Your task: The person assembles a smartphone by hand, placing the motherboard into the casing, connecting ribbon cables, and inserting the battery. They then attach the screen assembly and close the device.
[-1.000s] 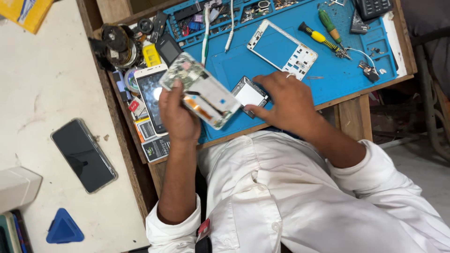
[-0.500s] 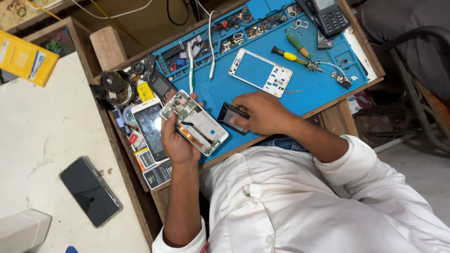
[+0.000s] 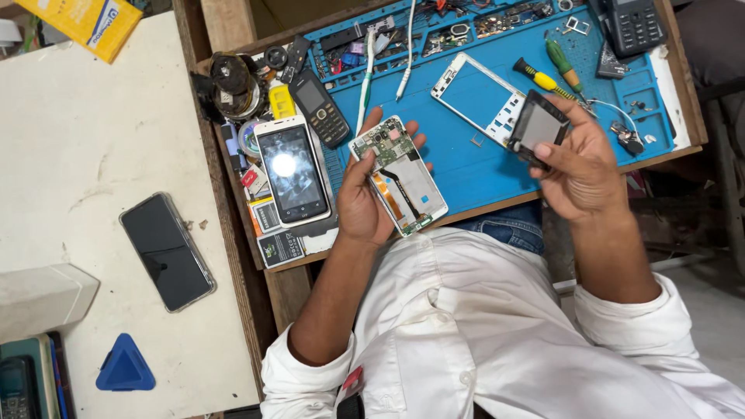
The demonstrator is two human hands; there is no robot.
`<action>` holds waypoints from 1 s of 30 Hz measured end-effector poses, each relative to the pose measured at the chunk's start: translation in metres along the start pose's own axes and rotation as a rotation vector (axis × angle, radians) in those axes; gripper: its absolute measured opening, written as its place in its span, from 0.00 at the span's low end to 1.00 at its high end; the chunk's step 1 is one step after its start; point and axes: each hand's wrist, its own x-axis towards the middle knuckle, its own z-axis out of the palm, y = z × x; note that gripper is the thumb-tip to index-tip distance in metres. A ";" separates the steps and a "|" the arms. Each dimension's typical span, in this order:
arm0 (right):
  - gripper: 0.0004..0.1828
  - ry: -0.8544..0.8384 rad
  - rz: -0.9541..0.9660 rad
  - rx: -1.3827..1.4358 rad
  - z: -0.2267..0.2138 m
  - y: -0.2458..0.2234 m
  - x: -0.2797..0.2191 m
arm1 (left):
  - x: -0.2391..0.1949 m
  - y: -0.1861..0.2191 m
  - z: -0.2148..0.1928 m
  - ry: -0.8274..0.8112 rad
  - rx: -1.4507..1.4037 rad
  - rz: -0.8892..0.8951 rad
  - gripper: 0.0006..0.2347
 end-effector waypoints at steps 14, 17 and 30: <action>0.34 -0.123 0.106 0.389 0.037 0.015 -0.017 | 0.009 -0.028 -0.002 0.056 0.101 -0.075 0.28; 0.32 -0.114 0.139 0.458 0.038 0.019 -0.014 | 0.010 -0.027 0.003 0.104 0.158 -0.083 0.28; 0.32 -0.169 -0.153 -0.215 0.063 0.035 -0.025 | 0.005 -0.036 0.017 0.110 0.232 0.017 0.26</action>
